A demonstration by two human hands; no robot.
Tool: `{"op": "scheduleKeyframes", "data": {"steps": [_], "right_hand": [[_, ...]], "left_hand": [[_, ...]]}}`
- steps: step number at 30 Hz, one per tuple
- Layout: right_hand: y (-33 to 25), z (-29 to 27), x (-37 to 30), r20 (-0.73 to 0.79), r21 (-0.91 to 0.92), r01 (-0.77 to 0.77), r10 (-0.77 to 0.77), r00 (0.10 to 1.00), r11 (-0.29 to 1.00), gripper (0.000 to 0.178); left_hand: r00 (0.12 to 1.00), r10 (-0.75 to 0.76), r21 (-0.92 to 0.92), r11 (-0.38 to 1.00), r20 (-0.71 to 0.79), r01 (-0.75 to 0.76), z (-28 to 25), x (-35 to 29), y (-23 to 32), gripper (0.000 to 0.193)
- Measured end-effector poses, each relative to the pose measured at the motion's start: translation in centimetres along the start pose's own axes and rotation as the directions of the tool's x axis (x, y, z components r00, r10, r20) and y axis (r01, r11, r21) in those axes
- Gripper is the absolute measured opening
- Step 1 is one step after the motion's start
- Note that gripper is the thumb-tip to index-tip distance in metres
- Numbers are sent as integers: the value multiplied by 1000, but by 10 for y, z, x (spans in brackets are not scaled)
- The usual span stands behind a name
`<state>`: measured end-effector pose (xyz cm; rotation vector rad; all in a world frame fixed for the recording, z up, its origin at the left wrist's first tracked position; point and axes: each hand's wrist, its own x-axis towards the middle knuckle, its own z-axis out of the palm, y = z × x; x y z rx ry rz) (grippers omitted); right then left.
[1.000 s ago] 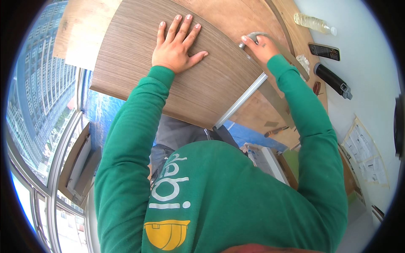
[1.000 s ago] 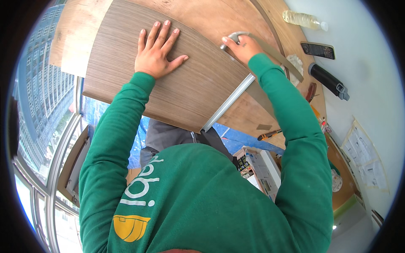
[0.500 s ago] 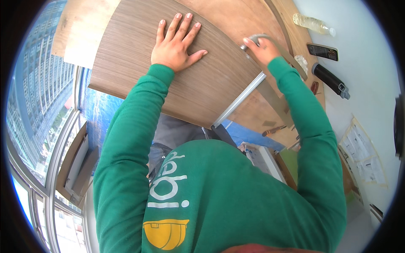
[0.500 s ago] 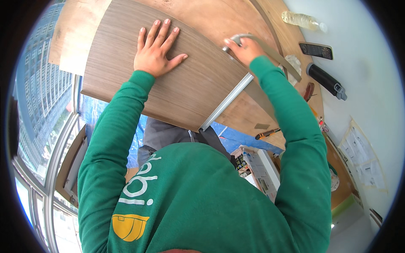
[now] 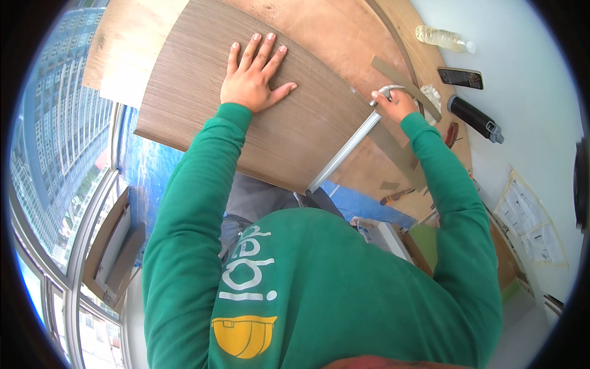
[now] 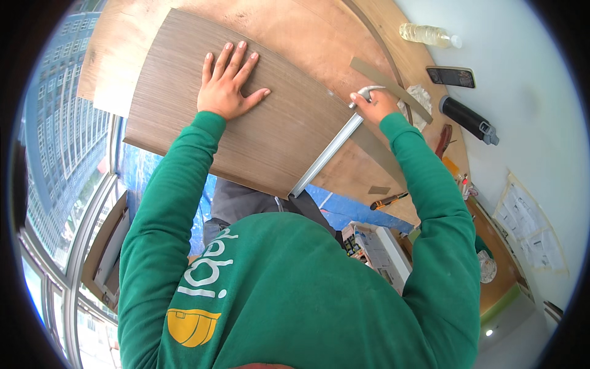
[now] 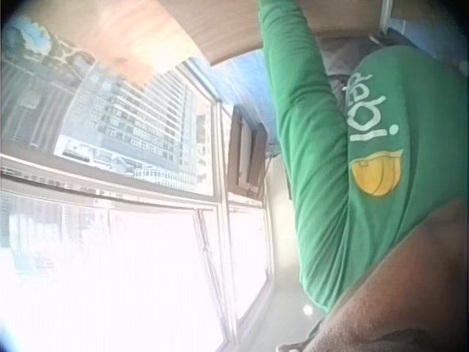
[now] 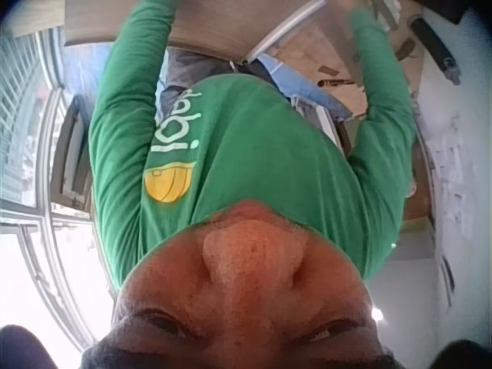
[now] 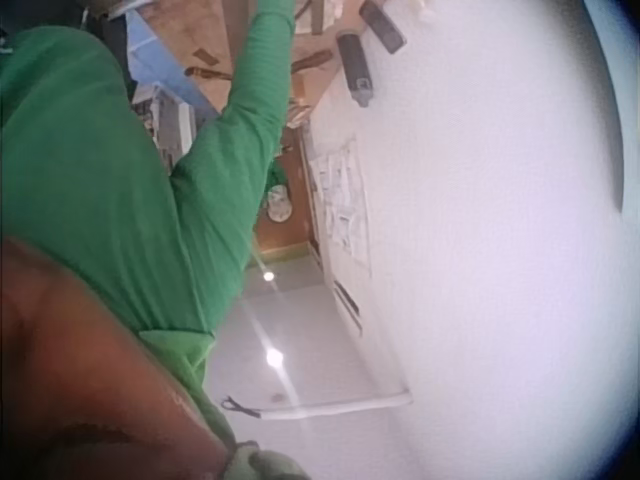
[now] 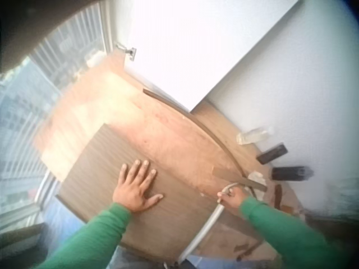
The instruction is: The person assembles a wooden cabinet door by attaching a metal handle with screws. They use a hammer to tap the handle into place, then use a screwdriver to tighten the screws. The person also handles a small wooden block and a metal strip during the process.
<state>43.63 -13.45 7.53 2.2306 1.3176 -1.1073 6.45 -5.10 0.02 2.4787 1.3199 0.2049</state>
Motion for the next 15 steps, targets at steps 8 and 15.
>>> {"op": "scheduleKeyframes", "data": {"steps": [8, 15], "right_hand": [[72, 37, -41, -274, 386, -57, 173, 946, 921, 60], [86, 123, -136, -283, 531, -10, 189, 940, 847, 49]], "left_hand": [[1000, 17, 3, 1000, 22, -17, -4, -1, 1, 82], [993, 118, -29, 993, -5, -118, -6, -2, 3, 69]]}}
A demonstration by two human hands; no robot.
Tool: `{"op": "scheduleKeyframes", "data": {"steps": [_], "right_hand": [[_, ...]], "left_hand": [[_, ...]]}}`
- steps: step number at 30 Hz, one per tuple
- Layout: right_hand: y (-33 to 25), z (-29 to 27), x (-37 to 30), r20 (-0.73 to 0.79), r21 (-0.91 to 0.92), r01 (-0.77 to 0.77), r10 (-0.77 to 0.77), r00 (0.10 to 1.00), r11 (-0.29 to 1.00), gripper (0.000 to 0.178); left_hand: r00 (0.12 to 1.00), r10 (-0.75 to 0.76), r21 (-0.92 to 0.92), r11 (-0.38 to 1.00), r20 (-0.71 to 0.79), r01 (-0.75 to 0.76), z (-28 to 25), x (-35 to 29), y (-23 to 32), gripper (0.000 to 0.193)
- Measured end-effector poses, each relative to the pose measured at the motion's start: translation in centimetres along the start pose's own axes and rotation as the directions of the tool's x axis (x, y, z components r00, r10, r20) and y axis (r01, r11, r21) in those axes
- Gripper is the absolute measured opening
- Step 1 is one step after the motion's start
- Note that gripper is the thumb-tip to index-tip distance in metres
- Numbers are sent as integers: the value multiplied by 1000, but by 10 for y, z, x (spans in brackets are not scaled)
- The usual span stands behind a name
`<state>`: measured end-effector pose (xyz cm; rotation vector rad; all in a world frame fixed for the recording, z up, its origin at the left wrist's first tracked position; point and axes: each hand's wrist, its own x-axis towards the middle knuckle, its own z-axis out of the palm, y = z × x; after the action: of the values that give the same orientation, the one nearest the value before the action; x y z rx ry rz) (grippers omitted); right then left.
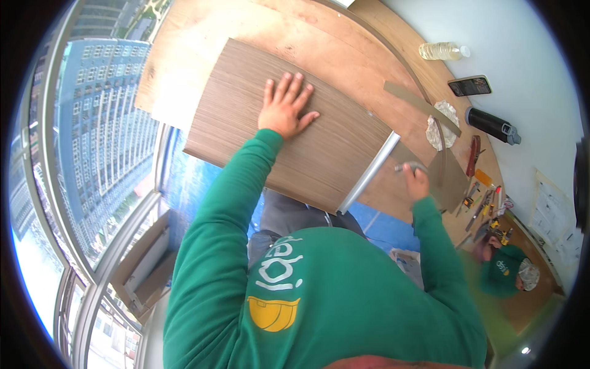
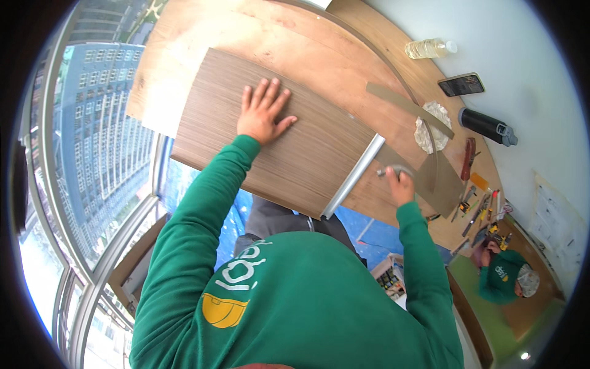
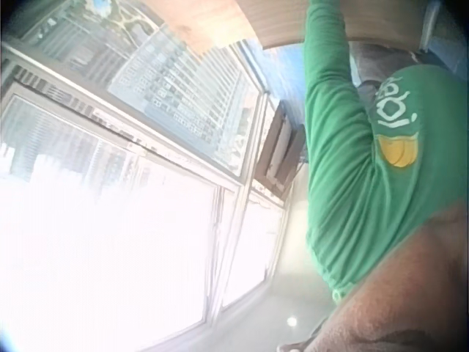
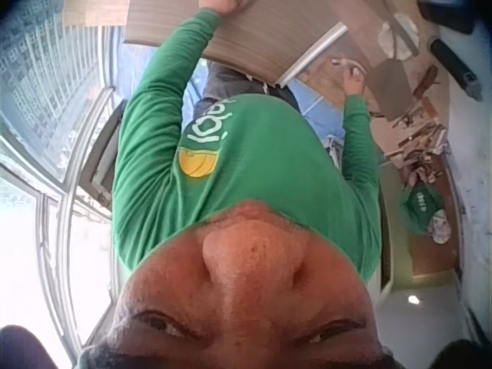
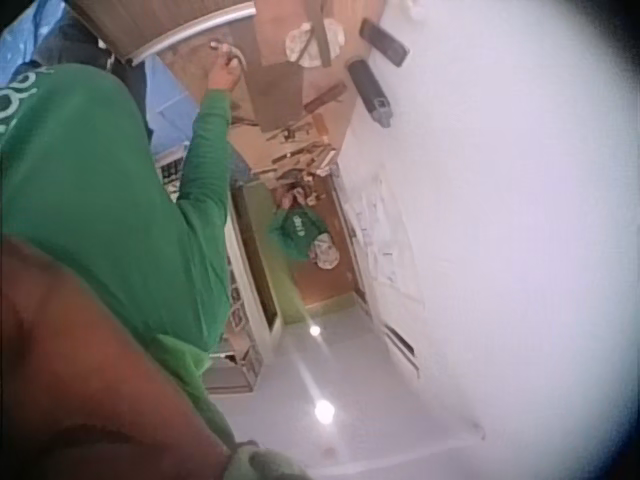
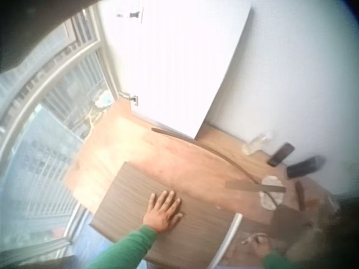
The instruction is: The person assembles a wooden cabinet door by attaching a metal handle with screws. They use a hammer to tap the handle into place, then use a screwdriver to tighten the screws. The person also handles a small wooden block and a metal strip during the process.
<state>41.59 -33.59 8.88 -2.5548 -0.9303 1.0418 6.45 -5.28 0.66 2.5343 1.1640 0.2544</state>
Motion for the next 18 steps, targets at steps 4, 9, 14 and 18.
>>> {"op": "scheduleKeyframes", "data": {"steps": [4, 9, 14, 18], "right_hand": [[14, 18, -59, 52, 15, -72, 71, 996, 997, 45], [5, 20, -100, 144, 22, -125, 120, 982, 992, 45], [18, 29, -109, 118, 50, -87, 80, 990, 995, 37], [90, 54, -91, 23, 105, 28, -31, 999, 994, 26]], "left_hand": [[957, 265, 80, 958, 119, -275, 17, 0, 12, 59], [979, 188, -34, 982, 73, -186, -1, 3, -29, 57], [980, -146, 100, 982, -137, 160, -44, -12, -143, 61], [858, -434, 261, 825, -277, 501, -37, -90, -272, 66]]}}
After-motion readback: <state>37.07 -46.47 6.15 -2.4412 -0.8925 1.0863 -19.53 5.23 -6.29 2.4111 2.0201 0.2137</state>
